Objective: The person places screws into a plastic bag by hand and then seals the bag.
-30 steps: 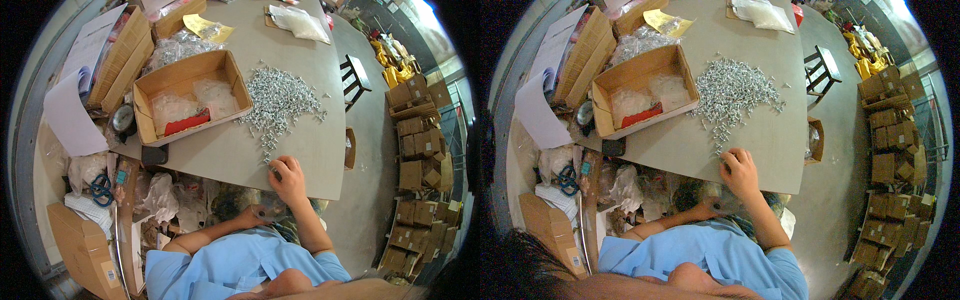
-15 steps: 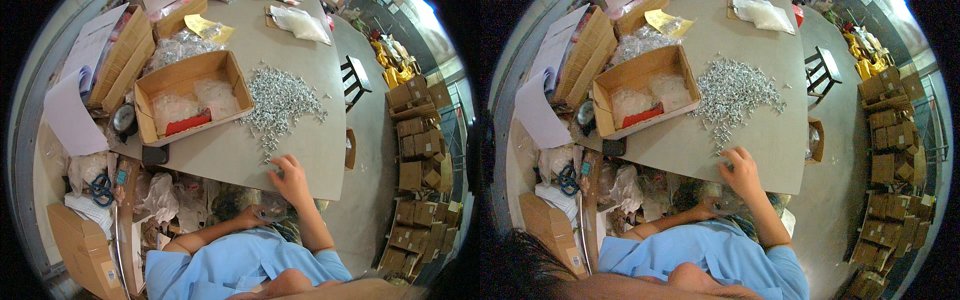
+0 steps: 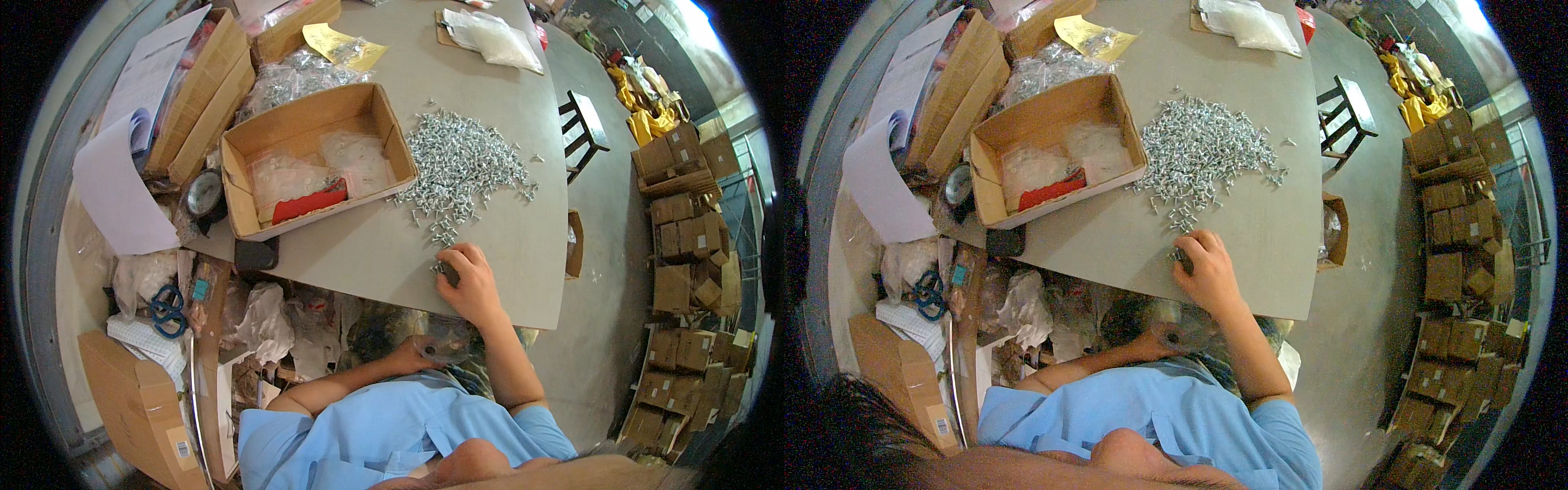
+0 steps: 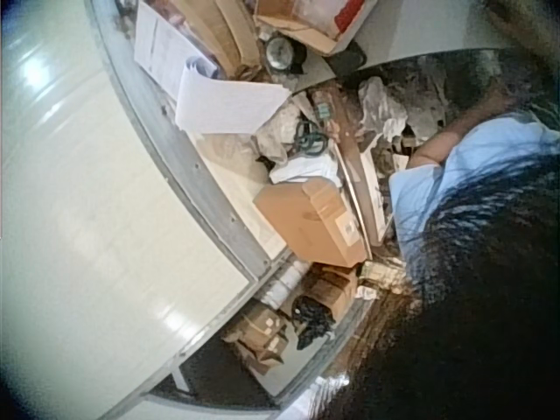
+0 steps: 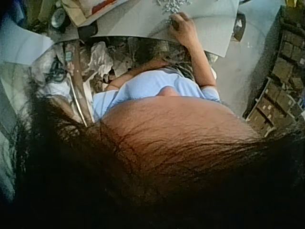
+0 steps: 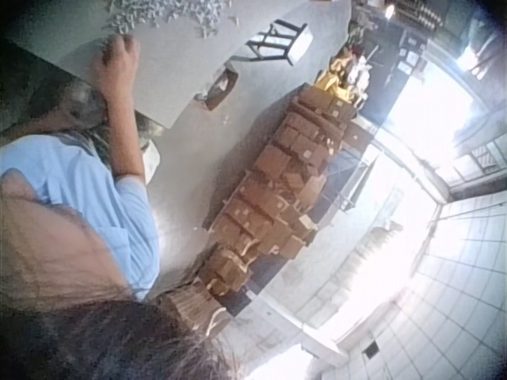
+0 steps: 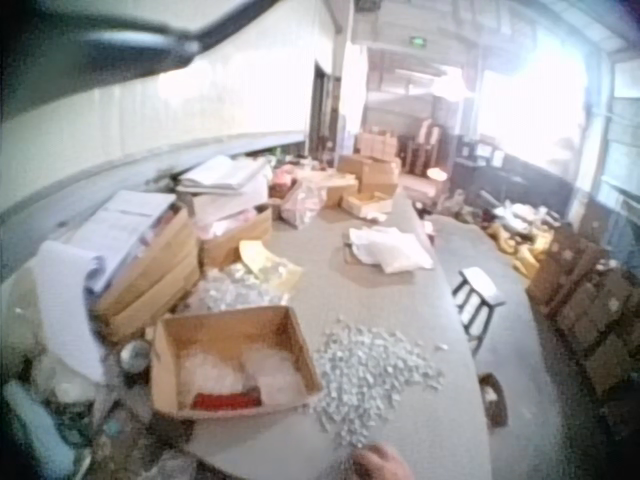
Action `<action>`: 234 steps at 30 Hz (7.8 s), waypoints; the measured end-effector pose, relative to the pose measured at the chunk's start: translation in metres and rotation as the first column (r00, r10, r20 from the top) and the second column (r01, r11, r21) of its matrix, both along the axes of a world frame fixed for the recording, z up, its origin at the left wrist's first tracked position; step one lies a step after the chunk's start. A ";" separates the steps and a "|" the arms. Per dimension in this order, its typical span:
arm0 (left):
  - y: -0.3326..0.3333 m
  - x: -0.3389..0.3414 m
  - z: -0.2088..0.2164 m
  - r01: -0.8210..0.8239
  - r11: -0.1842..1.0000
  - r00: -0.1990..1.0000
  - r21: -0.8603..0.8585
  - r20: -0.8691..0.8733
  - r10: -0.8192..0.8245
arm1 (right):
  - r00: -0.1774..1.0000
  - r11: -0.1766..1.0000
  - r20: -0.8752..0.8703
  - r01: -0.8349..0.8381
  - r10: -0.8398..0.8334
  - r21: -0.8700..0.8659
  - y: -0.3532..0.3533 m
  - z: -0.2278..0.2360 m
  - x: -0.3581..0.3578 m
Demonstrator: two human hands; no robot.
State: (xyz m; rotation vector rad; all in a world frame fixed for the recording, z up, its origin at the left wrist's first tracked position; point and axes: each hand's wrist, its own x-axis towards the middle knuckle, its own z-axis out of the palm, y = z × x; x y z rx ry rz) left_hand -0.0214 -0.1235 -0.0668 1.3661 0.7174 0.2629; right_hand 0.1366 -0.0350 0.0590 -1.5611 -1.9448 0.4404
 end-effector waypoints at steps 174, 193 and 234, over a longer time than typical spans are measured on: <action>0.024 -0.067 0.081 -0.426 0.905 0.889 -0.025 0.178 0.423 | 0.961 0.953 -0.029 0.276 -0.274 0.123 -0.037 -0.017 0.034; -0.005 0.004 -0.022 0.070 0.997 0.991 0.016 -0.118 -0.068 | 0.980 0.943 -0.168 -0.152 0.105 -0.297 -0.071 0.013 0.032; -0.018 0.011 -0.048 -0.092 0.991 0.983 0.098 0.167 0.074 | 0.995 0.970 0.085 0.074 -0.056 -0.230 -0.016 0.005 0.020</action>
